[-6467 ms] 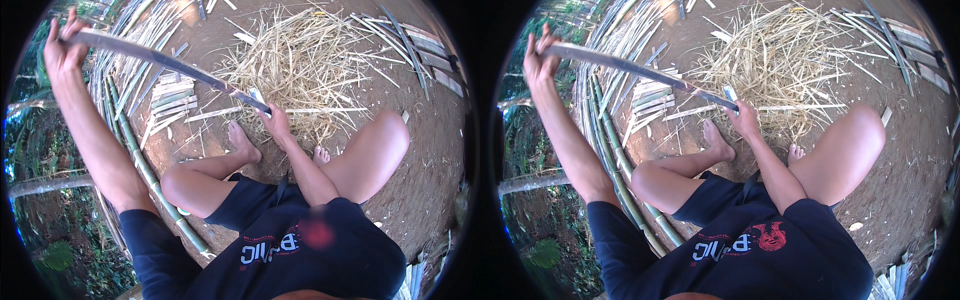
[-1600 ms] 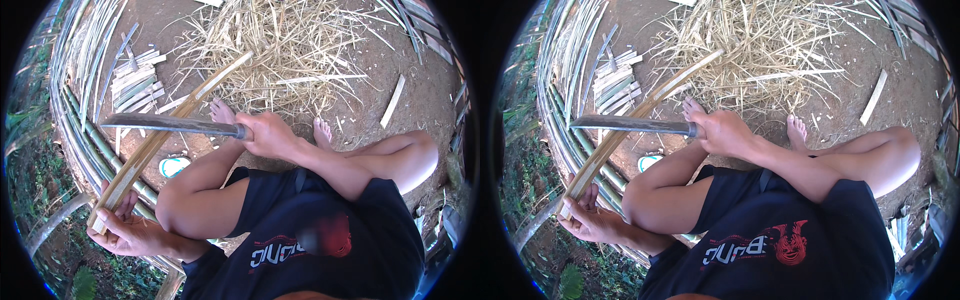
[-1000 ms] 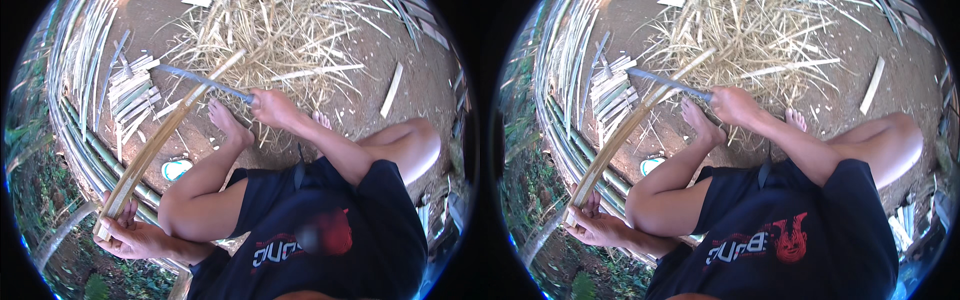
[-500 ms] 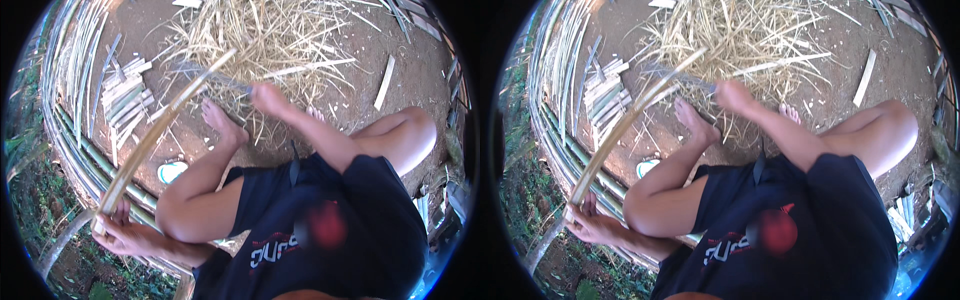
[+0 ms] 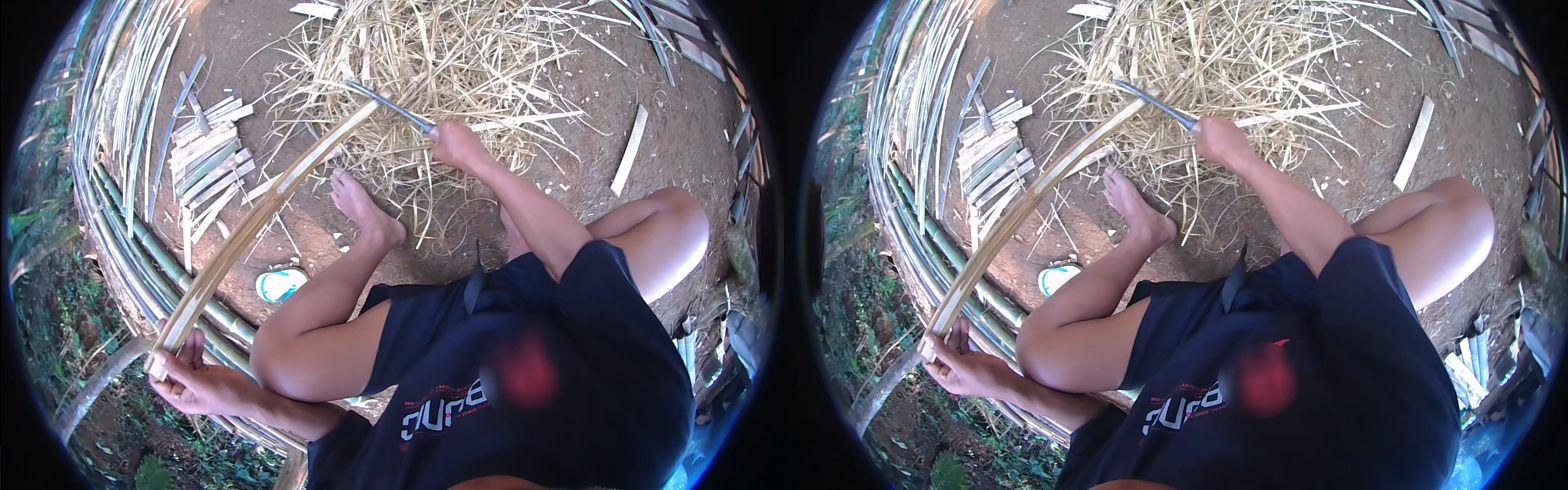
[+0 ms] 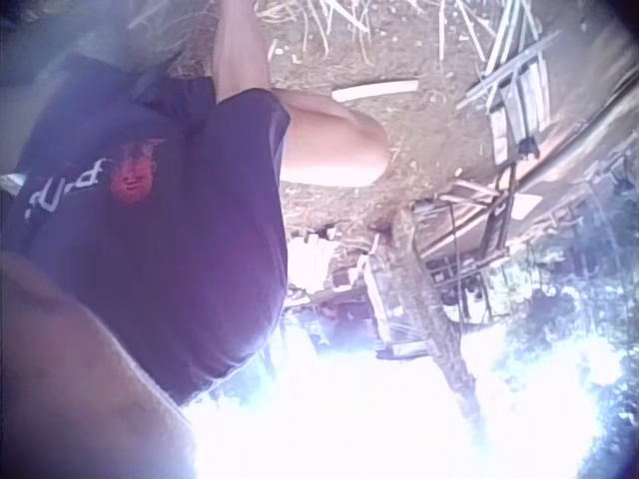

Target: The person sits on the ground and uses a machete to split long bamboo stalks into thin strips. They hold the bamboo with one hand and repeatedly strike it with the machete to separate the fibers, accumulating a pile of split bamboo on the ground.

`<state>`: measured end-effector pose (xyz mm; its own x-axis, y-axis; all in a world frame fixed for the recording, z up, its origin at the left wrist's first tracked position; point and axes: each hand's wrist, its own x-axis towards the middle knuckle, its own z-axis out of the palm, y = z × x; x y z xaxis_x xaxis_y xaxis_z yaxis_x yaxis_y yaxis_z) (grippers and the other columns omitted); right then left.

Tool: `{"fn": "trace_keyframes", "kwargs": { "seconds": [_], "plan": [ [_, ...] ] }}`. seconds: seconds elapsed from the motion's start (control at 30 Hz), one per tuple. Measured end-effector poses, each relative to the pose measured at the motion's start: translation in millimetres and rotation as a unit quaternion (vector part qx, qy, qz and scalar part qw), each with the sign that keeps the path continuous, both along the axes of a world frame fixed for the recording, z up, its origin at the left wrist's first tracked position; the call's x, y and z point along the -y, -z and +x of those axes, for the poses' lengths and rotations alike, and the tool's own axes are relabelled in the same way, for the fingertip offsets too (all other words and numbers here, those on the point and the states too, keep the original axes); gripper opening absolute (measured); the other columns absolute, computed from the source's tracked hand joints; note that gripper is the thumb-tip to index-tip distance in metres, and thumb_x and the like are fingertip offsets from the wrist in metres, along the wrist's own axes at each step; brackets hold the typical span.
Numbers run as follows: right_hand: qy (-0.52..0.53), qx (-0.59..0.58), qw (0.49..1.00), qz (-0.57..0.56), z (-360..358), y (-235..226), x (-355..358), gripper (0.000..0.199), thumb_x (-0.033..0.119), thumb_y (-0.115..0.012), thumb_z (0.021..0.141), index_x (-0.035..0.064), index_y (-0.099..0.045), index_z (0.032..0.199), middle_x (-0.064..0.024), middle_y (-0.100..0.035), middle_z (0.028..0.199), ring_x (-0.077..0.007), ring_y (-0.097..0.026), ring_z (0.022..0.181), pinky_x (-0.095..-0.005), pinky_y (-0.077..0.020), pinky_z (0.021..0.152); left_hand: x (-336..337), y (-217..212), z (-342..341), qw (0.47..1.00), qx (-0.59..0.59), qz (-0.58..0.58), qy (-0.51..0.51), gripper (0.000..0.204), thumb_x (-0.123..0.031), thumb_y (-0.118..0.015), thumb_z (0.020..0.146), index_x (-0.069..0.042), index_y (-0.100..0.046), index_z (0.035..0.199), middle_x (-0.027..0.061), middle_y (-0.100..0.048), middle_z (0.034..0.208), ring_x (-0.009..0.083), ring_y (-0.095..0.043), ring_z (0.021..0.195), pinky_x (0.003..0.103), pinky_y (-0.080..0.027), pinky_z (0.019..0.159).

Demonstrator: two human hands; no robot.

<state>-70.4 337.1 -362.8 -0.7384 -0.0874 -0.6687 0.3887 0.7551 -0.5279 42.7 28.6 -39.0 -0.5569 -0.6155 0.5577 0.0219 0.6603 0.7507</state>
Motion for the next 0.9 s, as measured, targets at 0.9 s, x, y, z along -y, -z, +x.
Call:
{"fn": "trace_keyframes", "kwargs": {
  "seconds": [0.9],
  "plan": [
    [0.053, -0.052, 0.997, -0.018, 65.9, 53.2, 13.7, 0.024, 0.020, -0.052, 0.090, 0.0020, -0.059, 0.105, -0.0180, -0.067, 0.084, -0.0320, -0.067, 0.079, -0.0444, -0.0528, 0.072, 6.6, 0.4, 11.9, 0.998, -0.035, -0.026, -0.043, 0.024, -0.015, -0.062, 0.092, 0.006, -0.051, 0.093, 0.0241, -0.067, 0.090, 0.0203, -0.068, 0.067, 0.025, -0.061, 0.058]
  ]
}}
